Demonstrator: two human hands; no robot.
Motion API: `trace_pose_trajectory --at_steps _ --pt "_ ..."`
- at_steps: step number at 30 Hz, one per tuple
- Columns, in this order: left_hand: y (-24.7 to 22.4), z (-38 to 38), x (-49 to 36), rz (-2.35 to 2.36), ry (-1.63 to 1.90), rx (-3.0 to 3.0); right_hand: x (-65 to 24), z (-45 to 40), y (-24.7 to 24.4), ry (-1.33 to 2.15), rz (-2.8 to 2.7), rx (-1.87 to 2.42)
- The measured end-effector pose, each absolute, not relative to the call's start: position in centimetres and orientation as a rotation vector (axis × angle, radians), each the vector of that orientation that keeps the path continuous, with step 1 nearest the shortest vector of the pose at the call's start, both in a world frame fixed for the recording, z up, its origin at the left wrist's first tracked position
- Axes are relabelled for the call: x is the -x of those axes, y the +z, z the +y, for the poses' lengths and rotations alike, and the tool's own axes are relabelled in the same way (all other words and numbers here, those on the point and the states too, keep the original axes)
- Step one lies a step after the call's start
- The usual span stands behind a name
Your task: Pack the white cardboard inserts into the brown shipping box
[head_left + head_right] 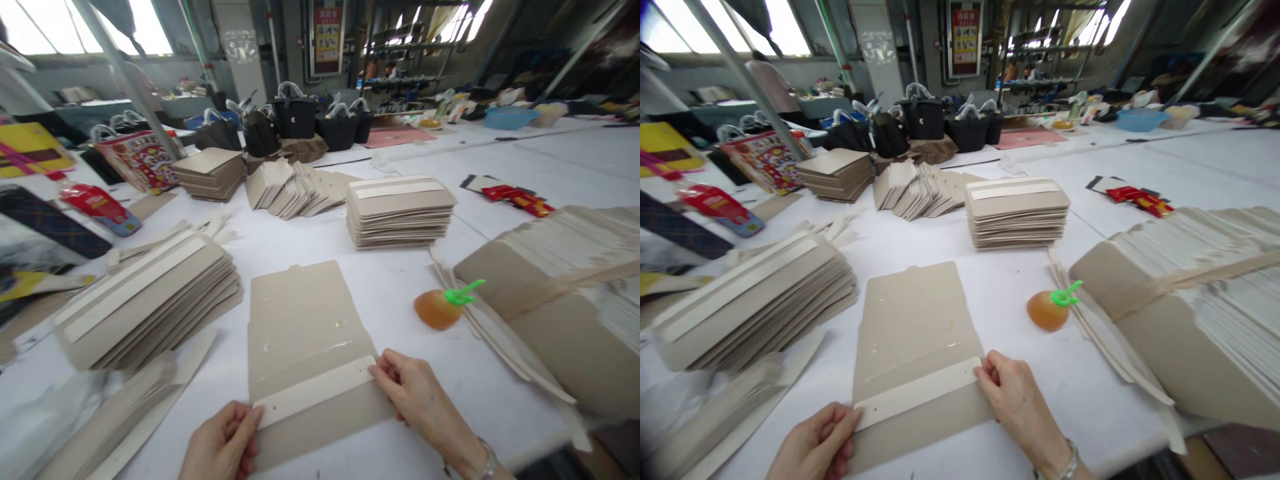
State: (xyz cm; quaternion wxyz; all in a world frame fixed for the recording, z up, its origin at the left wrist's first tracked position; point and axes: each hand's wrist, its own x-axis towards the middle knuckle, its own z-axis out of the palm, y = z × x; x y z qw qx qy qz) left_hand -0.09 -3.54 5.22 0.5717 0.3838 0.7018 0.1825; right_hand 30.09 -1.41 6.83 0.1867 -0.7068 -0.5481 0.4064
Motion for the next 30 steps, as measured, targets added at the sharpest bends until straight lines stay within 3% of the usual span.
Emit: trace_pose_trajectory --at_steps 30 --pt "6.6 -3.0 -0.9 1.727 0.489 -0.929 -30.8 -1.5 4.3 1.248 -1.517 2.098"
